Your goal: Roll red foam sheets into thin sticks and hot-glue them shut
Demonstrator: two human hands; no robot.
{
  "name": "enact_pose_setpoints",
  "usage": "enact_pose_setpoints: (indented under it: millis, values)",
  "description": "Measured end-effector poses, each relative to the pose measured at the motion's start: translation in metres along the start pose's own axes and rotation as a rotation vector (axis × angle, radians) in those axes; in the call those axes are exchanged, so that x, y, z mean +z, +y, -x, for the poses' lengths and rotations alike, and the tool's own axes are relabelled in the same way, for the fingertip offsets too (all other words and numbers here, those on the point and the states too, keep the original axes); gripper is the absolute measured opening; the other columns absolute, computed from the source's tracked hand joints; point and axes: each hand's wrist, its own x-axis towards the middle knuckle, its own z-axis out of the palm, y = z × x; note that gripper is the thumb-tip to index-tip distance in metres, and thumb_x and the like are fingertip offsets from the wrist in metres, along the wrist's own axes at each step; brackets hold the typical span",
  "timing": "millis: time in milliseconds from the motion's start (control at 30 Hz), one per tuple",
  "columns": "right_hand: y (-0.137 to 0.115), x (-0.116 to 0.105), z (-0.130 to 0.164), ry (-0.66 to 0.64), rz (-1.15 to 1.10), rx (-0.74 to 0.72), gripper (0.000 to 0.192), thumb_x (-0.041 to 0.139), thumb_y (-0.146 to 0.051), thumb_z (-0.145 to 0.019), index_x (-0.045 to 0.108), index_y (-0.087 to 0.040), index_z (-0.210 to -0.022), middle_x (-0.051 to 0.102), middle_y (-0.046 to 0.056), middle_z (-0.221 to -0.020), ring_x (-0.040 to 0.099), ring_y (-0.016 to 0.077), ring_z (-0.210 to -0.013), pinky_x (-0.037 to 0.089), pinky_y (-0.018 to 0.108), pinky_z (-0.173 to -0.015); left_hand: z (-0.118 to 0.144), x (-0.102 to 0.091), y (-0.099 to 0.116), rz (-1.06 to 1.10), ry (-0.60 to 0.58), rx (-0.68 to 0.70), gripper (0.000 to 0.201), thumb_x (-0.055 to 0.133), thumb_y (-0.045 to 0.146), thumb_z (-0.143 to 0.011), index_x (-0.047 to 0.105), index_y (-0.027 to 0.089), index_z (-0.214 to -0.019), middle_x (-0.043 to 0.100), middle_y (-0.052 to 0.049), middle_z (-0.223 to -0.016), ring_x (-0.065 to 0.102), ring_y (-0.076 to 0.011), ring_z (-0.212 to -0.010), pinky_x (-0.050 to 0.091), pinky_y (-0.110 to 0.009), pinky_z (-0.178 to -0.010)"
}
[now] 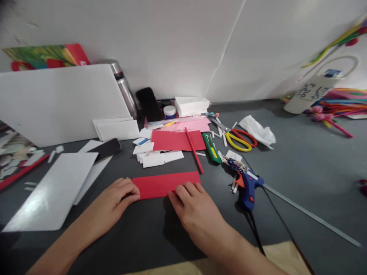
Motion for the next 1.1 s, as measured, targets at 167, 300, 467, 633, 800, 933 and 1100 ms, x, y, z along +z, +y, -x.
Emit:
enact_pose_setpoints:
  millis: [167,300,467,633,800,933,1100]
  values:
    - [-0.001,0.0,0.0,0.0,-0.001,-0.004,0.042,0.067,-0.014,-0.084,0.062,-0.016,-0.126,0.062,0.011,-0.105,0.052,0.0253,-0.093,0.044,0.04,-0.082,0.0,0.0,0.002,-0.038,-0.019,-0.006,0.02,0.047,0.017,-0.095,0.058,0.02,-0.079,0.061,-0.002,-0.086,0.053,-0.0215,-0.087,0.041,-0.035,-0.079]
    - [-0.001,0.0,0.0,0.012,0.019,-0.009,0.043,0.069,-0.014,-0.082,0.063,-0.014,-0.125,0.062,0.011,-0.103,0.051,0.0257,-0.091,0.044,0.039,-0.08,0.003,0.001,0.003,-0.037,0.0,0.022,0.019,0.045,0.016,-0.096,0.058,0.021,-0.082,0.06,-0.002,-0.088,0.052,-0.0214,-0.088,0.041,-0.036,-0.081]
    - [-0.001,0.0,0.0,0.016,0.016,0.007,0.042,0.07,-0.013,-0.081,0.064,-0.015,-0.123,0.062,0.01,-0.103,0.051,0.0256,-0.091,0.044,0.04,-0.08,0.005,0.002,0.003,-0.051,-0.007,0.027,0.019,0.045,0.012,-0.095,0.056,0.02,-0.083,0.06,-0.002,-0.09,0.051,-0.0215,-0.089,0.039,-0.037,-0.081]
    - [-0.002,-0.001,0.0,0.009,0.015,0.0,0.044,0.07,-0.013,-0.081,0.063,-0.015,-0.124,0.062,0.01,-0.103,0.051,0.0254,-0.091,0.043,0.039,-0.079,0.006,0.003,0.004,-0.099,-0.011,0.039,0.023,0.041,0.009,-0.096,0.055,0.019,-0.082,0.058,-0.003,-0.089,0.049,-0.022,-0.086,0.038,-0.038,-0.08]
    - [-0.001,-0.001,-0.001,0.005,0.014,0.004,0.043,0.07,-0.014,-0.082,0.063,-0.014,-0.124,0.062,0.01,-0.104,0.05,0.0253,-0.091,0.043,0.039,-0.079,0.003,0.004,0.006,-0.149,-0.042,0.04,0.026,0.036,0.008,-0.097,0.054,0.018,-0.081,0.057,-0.004,-0.089,0.047,-0.023,-0.086,0.037,-0.039,-0.08]
    - [-0.001,-0.001,0.0,0.021,0.021,0.002,0.042,0.071,-0.014,-0.081,0.064,-0.014,-0.122,0.062,0.01,-0.102,0.05,0.0254,-0.09,0.043,0.039,-0.078,0.002,0.004,0.009,-0.194,-0.052,0.036,0.026,0.035,0.01,-0.098,0.054,0.018,-0.081,0.057,-0.006,-0.09,0.047,-0.0246,-0.087,0.037,-0.04,-0.079]
    - [-0.002,-0.001,0.0,0.008,0.024,0.002,0.046,0.071,-0.014,-0.08,0.063,-0.013,-0.125,0.061,0.01,-0.103,0.05,0.0262,-0.091,0.043,0.041,-0.08,0.007,0.01,0.006,-0.271,-0.03,0.06,0.029,0.031,0.006,-0.097,0.053,0.018,-0.082,0.057,-0.007,-0.091,0.047,-0.0247,-0.085,0.038,-0.041,-0.077]
